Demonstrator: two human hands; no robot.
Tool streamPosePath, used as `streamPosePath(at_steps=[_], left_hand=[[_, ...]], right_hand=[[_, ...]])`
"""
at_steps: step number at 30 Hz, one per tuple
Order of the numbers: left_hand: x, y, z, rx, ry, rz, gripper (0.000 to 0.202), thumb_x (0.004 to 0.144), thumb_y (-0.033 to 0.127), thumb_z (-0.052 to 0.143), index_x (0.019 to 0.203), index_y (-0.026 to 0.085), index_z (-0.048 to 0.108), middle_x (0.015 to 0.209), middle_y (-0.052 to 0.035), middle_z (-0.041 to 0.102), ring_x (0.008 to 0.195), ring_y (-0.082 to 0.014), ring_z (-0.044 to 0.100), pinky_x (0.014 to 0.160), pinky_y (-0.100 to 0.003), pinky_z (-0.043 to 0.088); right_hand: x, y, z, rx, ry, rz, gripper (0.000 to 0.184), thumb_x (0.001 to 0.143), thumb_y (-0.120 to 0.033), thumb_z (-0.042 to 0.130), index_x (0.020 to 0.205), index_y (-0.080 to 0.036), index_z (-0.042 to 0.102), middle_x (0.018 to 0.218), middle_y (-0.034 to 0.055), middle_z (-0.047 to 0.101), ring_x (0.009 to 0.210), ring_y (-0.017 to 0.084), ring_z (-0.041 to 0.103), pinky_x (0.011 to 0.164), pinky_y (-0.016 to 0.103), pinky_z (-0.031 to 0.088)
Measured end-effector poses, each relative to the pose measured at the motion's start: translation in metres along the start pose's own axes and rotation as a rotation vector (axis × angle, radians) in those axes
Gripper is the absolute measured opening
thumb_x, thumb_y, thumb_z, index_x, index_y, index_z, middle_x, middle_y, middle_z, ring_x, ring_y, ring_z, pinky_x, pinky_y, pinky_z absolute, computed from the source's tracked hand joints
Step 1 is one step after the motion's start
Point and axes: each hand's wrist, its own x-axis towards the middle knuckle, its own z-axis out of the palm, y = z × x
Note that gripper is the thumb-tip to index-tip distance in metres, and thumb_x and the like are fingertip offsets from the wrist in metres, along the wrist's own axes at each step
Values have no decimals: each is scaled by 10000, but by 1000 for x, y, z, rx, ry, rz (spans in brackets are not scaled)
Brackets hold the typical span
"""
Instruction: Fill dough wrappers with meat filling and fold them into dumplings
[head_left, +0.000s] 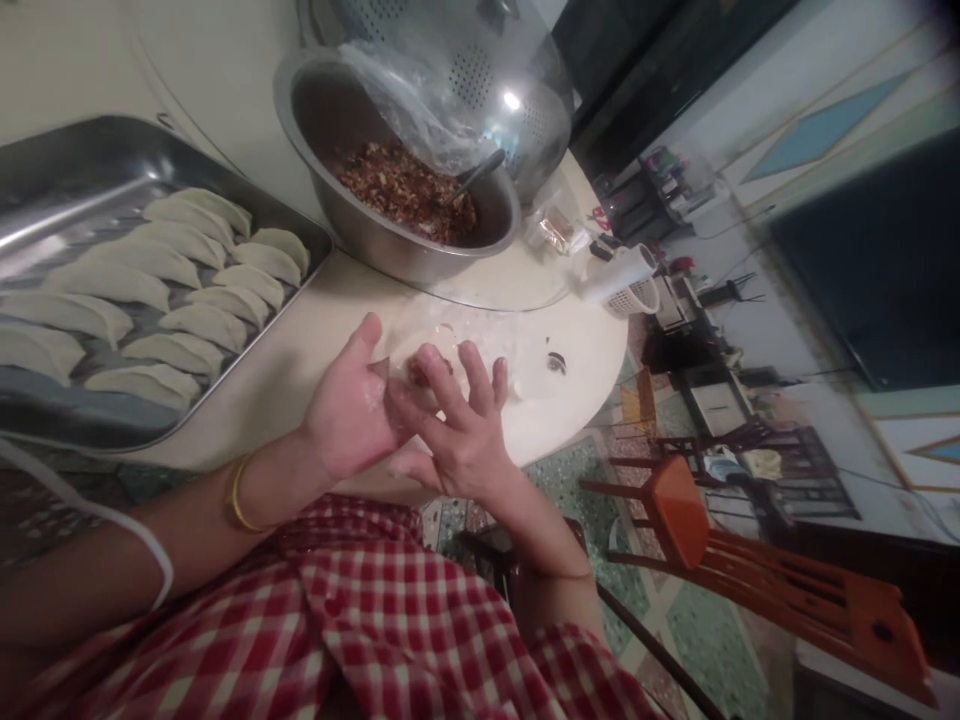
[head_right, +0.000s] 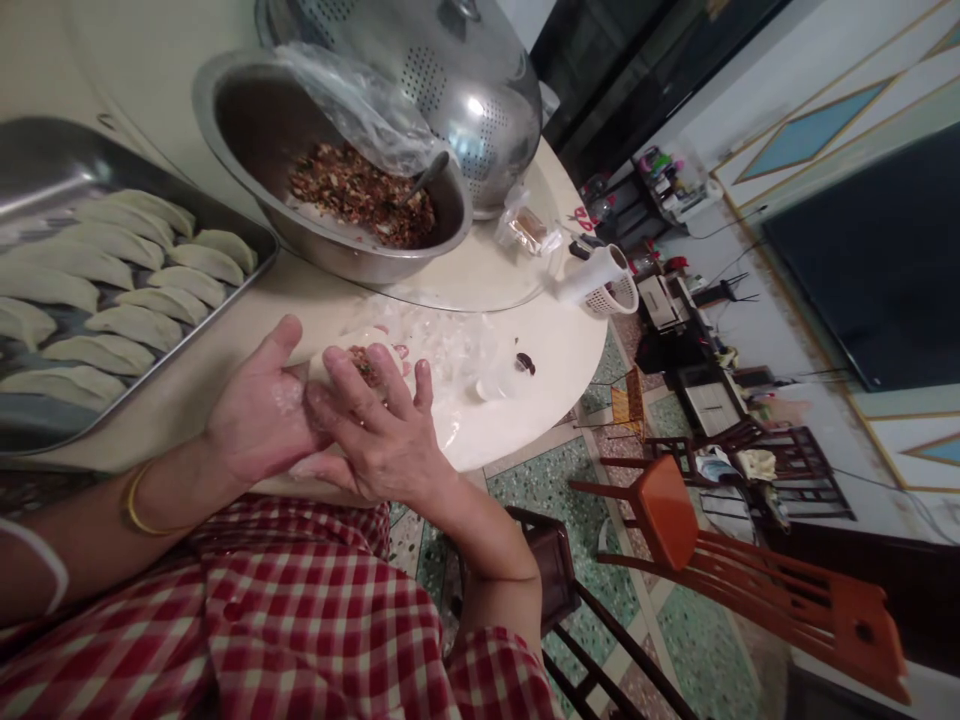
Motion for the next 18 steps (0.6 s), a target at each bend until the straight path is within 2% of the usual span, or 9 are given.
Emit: streamPosePath(at_steps=[3,5,8,10,11,13,15,18], left_hand=[[0,5,4,-23,66,24,694,1004,640,287,1403,143,562,1082,-93,769,1206,-297,647,1008,-386,504],[0,7,7,-17,80,54,712,1008,635,275,1472,139,487,1163,-110,750,1197,-294,656,971,-389,526],[0,6,10,10,116,99,724,1019,612,260,1515,110,418,1193,-138,739,1144,-264,688,939,-371,548],[0,5,12,20,145,129,735,1026,598,248,1517,73,401,1200,-157,735,1124,-250,698,973,-369,537],[0,4,12,22,155,145,741,1029,593,241,1511,53,399,1198,-162,735,1124,-246,699,1001,-373,523],[-1,3,14,25,153,157,752,1034,595,223,1501,34,400,1193,-155,738,1155,-244,684,1076,-393,474],[-1,1,16,40,134,170,746,1039,592,209,1494,36,409,1211,-145,732,1234,-252,639,1152,-430,396],[-1,-1,18,61,158,185,724,1044,583,207,1469,50,453,1281,-152,698,1358,-272,538,1223,-470,276]], right_hand=[[-12,2,-4,36,116,-43,541,882,-672,539,1307,-353,643,1479,25,558,1507,348,288,1260,584,95],[-18,2,-10,93,174,30,479,892,-654,515,1241,-375,686,1442,23,572,1477,353,324,1235,599,159],[-21,1,-19,293,248,294,428,950,-579,436,1098,-342,759,1272,64,630,1320,318,493,1120,575,366],[-20,0,-23,544,292,506,425,974,-535,431,1019,-292,777,1036,75,665,1061,251,618,939,482,505],[-18,1,-23,707,290,603,417,971,-537,453,994,-276,777,906,58,658,915,217,633,838,429,531],[-14,3,-22,1055,215,751,406,933,-574,519,983,-262,773,702,13,603,695,167,583,677,346,509],[-11,6,-21,1337,106,839,408,882,-596,585,1006,-255,770,605,-15,555,598,141,519,590,298,448],[-8,10,-19,1552,16,903,407,845,-576,641,1057,-251,762,576,-29,530,564,124,477,540,267,386]])
